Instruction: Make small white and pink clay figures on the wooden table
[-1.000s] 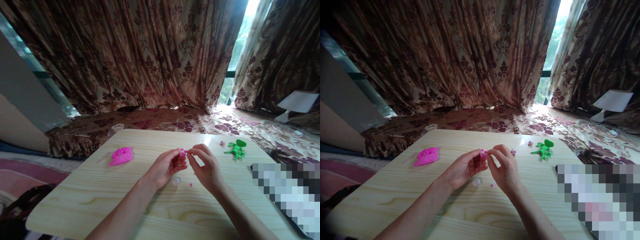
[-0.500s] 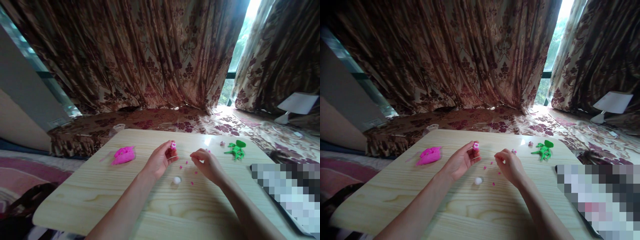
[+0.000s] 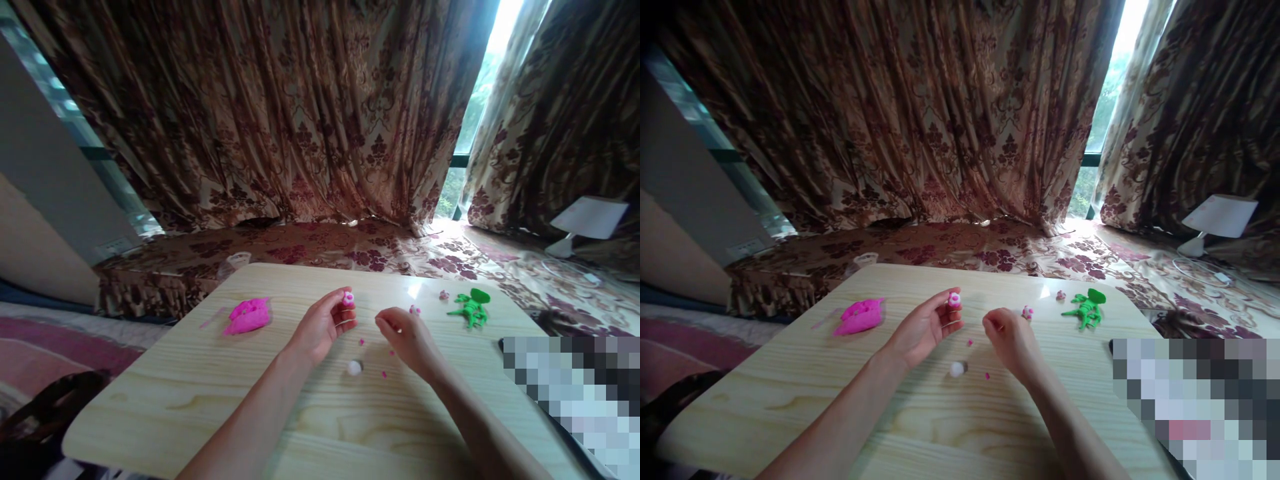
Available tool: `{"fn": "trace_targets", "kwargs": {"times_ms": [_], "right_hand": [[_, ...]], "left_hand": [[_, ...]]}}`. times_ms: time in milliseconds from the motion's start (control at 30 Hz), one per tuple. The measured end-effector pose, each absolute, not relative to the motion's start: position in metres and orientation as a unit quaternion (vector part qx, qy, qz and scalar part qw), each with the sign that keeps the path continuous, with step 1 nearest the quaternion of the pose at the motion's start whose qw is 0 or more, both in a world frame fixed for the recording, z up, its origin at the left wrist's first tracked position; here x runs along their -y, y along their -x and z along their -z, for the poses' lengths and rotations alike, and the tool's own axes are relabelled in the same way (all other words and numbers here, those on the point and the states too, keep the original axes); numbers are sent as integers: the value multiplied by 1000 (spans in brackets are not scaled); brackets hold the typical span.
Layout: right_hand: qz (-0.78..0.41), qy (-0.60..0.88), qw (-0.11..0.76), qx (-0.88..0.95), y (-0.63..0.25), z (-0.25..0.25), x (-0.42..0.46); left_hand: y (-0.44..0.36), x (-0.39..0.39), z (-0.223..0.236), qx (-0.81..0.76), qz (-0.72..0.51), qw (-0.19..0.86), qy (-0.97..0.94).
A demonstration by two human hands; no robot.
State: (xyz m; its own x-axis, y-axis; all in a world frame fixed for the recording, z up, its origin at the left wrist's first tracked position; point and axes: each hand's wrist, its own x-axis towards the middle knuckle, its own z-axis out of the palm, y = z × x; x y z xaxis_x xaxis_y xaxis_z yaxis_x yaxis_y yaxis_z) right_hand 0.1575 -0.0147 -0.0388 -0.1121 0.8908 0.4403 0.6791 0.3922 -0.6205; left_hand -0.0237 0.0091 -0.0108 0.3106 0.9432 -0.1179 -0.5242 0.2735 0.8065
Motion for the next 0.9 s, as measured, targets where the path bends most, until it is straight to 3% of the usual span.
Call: {"fn": "trace_targets", "kwargs": {"times_ms": [200,367,467,533,633,833,900], "right_hand": [[-390,464,554,571,-156,22,20],[-400,474,568,541,-156,18,23],[-378,492,555,554,-160,18,21],[-363,501,548,563,-163,21,19],[-355,510,546,563,-164,28,15],[-344,495,569,560,-161,31,14],[-295,482,581,586,-159,27,16]], "left_hand": [[17,1,6,-286,-472,747,-370],[14,2,8,-298,-453,733,-411],[17,-8,19,-386,-462,602,-525],[21,-16,29,-477,-462,422,-617],[29,-24,41,-513,-461,332,-644],[22,-14,20,-487,-503,339,-628],[9,-6,4,-418,-528,538,-507]]}}
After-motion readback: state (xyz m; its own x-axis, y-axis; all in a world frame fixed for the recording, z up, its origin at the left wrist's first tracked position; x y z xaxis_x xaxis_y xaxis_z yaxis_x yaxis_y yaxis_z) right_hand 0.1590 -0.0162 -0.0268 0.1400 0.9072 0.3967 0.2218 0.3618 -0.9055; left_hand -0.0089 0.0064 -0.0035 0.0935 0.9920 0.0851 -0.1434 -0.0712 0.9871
